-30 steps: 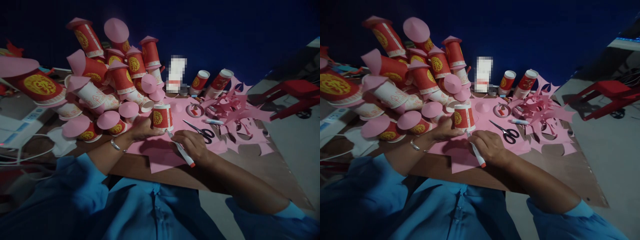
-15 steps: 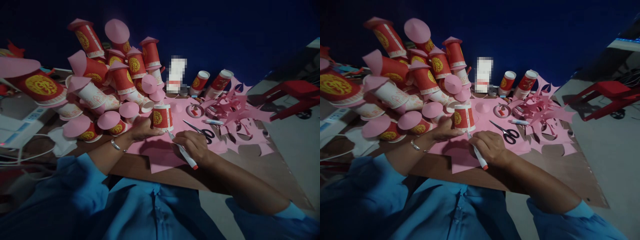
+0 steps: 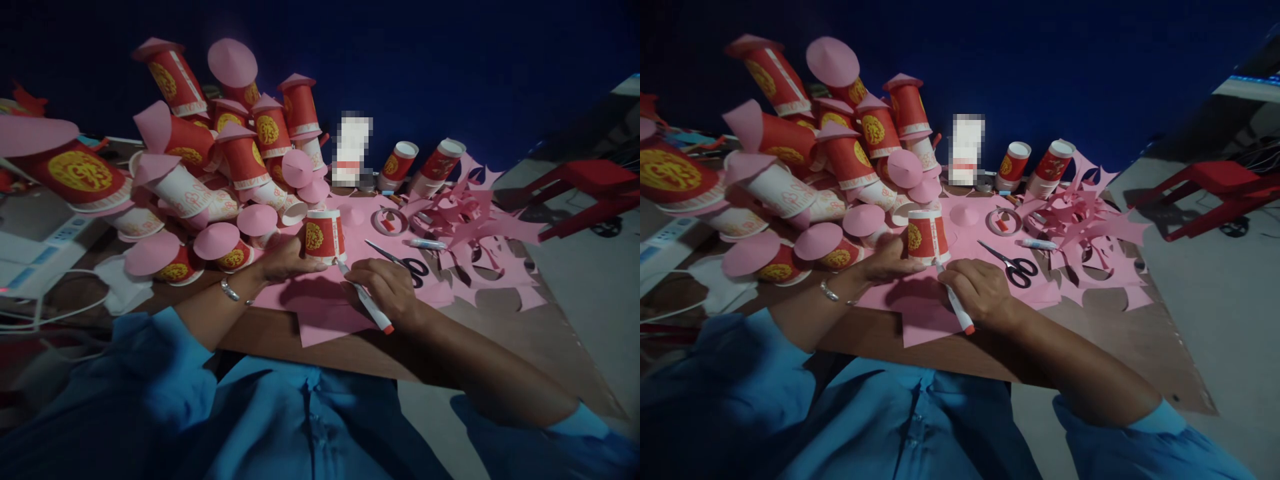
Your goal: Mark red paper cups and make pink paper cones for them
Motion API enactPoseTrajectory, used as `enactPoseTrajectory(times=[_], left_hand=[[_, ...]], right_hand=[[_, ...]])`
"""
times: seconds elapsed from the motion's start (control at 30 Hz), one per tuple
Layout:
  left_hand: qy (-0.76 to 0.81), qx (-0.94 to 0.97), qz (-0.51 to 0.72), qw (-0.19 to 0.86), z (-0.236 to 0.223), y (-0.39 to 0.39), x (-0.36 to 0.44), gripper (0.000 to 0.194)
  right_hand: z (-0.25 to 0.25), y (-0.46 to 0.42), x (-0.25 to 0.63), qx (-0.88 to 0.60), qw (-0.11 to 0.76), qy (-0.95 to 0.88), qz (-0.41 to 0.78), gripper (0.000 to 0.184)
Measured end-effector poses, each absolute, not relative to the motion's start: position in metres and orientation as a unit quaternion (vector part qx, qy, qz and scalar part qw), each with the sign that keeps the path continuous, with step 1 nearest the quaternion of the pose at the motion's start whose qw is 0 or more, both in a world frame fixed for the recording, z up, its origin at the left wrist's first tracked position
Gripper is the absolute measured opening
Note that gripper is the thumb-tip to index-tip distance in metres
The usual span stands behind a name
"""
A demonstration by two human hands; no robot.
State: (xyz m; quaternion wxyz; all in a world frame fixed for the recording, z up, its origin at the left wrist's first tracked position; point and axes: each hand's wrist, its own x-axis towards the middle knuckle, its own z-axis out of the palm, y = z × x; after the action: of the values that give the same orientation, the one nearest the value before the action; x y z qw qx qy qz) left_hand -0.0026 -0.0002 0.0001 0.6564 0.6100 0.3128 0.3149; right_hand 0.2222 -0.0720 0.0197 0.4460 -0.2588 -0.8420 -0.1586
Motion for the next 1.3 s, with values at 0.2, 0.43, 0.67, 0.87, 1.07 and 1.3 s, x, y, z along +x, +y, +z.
enactPoseTrajectory(times=[0.2,0.43,0.67,0.87,1.07,1.3], left_hand=[[0.302,0.601,0.317,0.669,0.001,-0.001,-0.003,0.065],[0.296,0.579,0.331,0.684,0.000,0.000,-0.002,0.076],[0.279,0.567,0.347,0.693,0.001,0.000,0.000,0.072],[0.304,0.561,0.344,0.688,0.000,0.002,0.000,0.085],[0.286,0.564,0.351,0.690,-0.005,0.004,0.000,0.088],[0.274,0.512,0.381,0.719,-0.004,0.005,0.002,0.101]], right_hand=[[0.024,-0.072,0.221,-0.267,0.450,-0.835,-0.171,0.014],[0.025,-0.075,0.221,-0.255,0.460,-0.836,-0.157,0.011],[0.026,-0.076,0.223,-0.242,0.455,-0.841,-0.166,0.005],[0.025,-0.074,0.229,-0.265,0.438,-0.842,-0.167,0.015],[0.024,-0.074,0.231,-0.304,0.407,-0.840,-0.192,0.014],[0.008,-0.054,0.237,-0.423,0.431,-0.789,-0.111,0.012]])
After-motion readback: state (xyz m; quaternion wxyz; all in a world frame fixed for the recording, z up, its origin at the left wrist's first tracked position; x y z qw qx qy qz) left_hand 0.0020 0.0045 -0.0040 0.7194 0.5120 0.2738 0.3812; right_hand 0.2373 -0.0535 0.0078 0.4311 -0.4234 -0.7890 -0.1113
